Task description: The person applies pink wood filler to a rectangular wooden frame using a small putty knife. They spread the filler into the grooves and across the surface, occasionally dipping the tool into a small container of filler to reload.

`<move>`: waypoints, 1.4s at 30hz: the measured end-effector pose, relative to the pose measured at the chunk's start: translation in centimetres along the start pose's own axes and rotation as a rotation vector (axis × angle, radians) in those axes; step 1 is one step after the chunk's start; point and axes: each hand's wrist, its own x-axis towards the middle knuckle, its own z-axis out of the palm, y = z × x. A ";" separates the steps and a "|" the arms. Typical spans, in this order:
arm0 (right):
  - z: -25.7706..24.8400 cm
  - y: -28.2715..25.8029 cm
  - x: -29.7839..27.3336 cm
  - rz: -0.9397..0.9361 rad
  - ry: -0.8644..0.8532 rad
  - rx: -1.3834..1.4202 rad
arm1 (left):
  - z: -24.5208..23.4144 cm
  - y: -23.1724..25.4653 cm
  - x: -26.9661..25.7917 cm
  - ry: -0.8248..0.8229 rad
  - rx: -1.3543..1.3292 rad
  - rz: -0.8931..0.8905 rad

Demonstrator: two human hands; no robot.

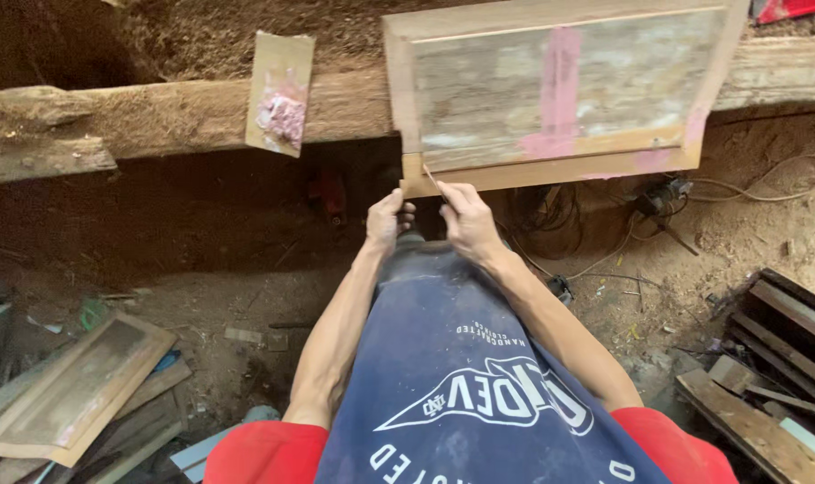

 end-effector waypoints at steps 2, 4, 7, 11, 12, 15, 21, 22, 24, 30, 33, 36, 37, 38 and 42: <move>2.9 -0.4 1.1 0.008 -0.004 -0.052 | 0.1 -0.2 0.0 -0.032 -0.012 0.008; 4.8 -0.4 1.9 0.040 -0.023 -0.121 | -0.1 -0.4 0.2 -0.069 -0.018 0.018; 6.4 -0.8 2.4 0.126 -0.077 -0.273 | -0.6 -1.0 0.6 -0.135 -0.019 0.041; 6.9 -2.4 2.6 0.309 -0.173 -0.355 | -0.4 -0.8 0.1 -0.207 -0.076 0.037; 6.9 -2.8 2.7 0.368 -0.200 -0.327 | -0.3 -0.5 -0.3 -0.217 -0.103 0.023; 6.5 -3.7 3.0 0.329 -0.142 -0.306 | -0.1 0.3 -1.0 -0.225 -0.030 0.041; 7.1 -4.3 3.9 0.330 -0.118 -0.303 | -0.7 -2.0 0.6 -0.224 -0.019 0.085; 7.2 -4.3 3.8 0.333 -0.110 -0.293 | -0.9 -2.3 0.8 -0.223 -0.028 0.071; 7.4 -4.3 3.6 0.335 -0.092 -0.276 | -1.1 -2.6 1.2 -0.225 -0.047 0.047; 6.7 -4.1 3.0 0.261 -0.138 -0.322 | -0.6 -2.3 0.4 -0.253 -0.076 0.077; 5.6 -4.7 3.6 0.071 0.032 -0.277 | -0.4 -0.8 -0.3 -0.269 0.004 0.055; 5.5 -5.1 5.8 0.075 -0.027 -0.146 | -1.0 0.3 -1.0 -0.325 -0.026 0.016; 5.7 -5.5 6.5 0.050 -0.051 -0.120 | -1.6 0.7 -1.0 -0.300 -0.034 0.021; 6.0 -5.7 7.4 0.024 -0.077 -0.094 | -2.2 1.1 -0.8 -0.275 -0.043 0.027; 7.8 -6.9 10.4 -0.143 -0.244 0.000 | -5.9 3.5 0.5 0.123 -0.118 0.238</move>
